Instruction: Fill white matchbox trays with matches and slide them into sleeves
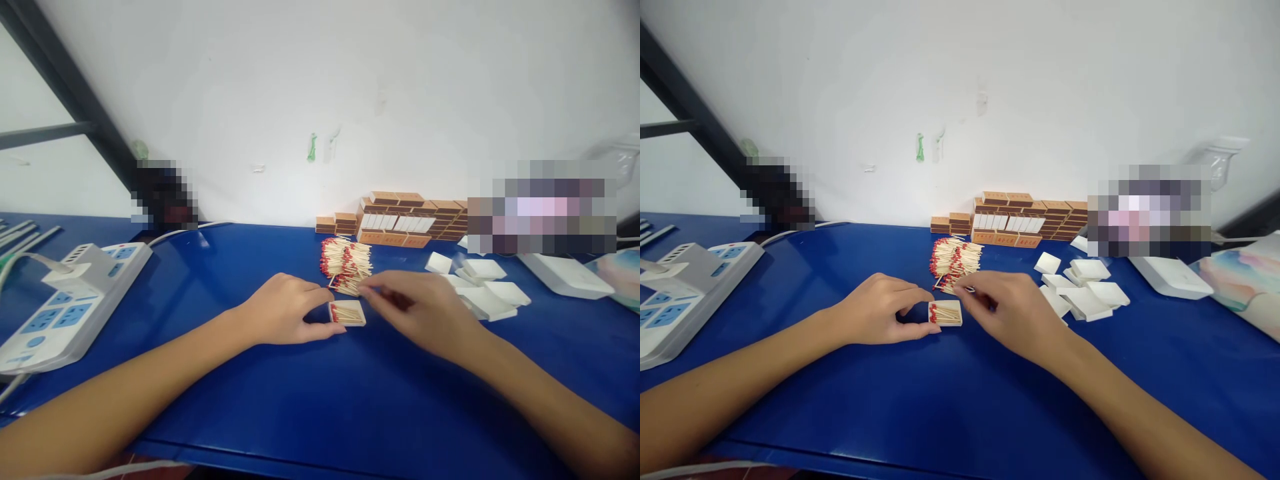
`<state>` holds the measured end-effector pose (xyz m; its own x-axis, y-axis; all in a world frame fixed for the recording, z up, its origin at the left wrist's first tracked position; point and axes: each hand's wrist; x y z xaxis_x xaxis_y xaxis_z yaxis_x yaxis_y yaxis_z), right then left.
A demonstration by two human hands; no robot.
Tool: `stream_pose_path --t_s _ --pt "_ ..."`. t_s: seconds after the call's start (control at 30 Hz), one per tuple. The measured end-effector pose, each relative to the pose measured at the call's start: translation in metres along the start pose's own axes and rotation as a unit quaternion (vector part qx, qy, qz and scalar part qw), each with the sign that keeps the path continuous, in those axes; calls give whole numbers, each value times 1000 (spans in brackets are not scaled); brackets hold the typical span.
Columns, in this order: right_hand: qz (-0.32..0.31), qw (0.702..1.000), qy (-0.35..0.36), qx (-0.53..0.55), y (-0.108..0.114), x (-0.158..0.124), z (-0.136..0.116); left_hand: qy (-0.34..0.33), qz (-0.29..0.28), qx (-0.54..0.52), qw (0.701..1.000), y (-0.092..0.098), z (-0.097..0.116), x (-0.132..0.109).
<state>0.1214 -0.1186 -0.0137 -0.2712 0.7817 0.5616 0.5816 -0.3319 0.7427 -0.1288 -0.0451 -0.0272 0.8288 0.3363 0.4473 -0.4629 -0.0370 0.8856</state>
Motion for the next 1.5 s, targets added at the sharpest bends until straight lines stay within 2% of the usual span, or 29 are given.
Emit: stream_pose_path --t_s 0.07,0.13,0.37,0.57,0.67,0.8,1.07,1.27,1.37,1.5 --pt "46 997 -53 -35 5 2 6 0 2 -11 1000 0 1 0" --pt "46 994 -83 -51 8 4 13 -6 -3 -12 1000 -1 1 0" --pt "-109 992 -41 -39 3 5 25 -13 -15 16 1000 -3 -1 0" --pt "-154 986 -51 -39 -1 4 26 -20 -23 26 999 -2 -1 -1" --pt "-144 987 -47 -45 2 4 27 -20 -20 31 999 -2 -1 -1" --pt "-96 994 -53 -27 7 5 19 -13 -19 33 999 -2 0 0" --pt "-78 987 -93 108 -4 1 -4 -14 -16 22 1000 -4 -1 -2" --pt "16 960 -205 191 -8 2 -12 31 10 22 999 -3 1 0" --pt "4 948 -221 228 -10 3 -13 56 42 21 997 0 1 1" --pt "-23 966 -198 167 -16 3 -7 54 38 18 998 1 0 1"
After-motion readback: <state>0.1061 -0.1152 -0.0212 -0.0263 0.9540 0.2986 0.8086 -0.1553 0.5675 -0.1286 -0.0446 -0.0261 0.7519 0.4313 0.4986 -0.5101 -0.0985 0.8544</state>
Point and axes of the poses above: each hand's wrist, its own x-axis towards the middle knuckle, its own y-axis out of the back of the hand, z = x × y, and after that the axes turned 4 degrees about z, right-handed
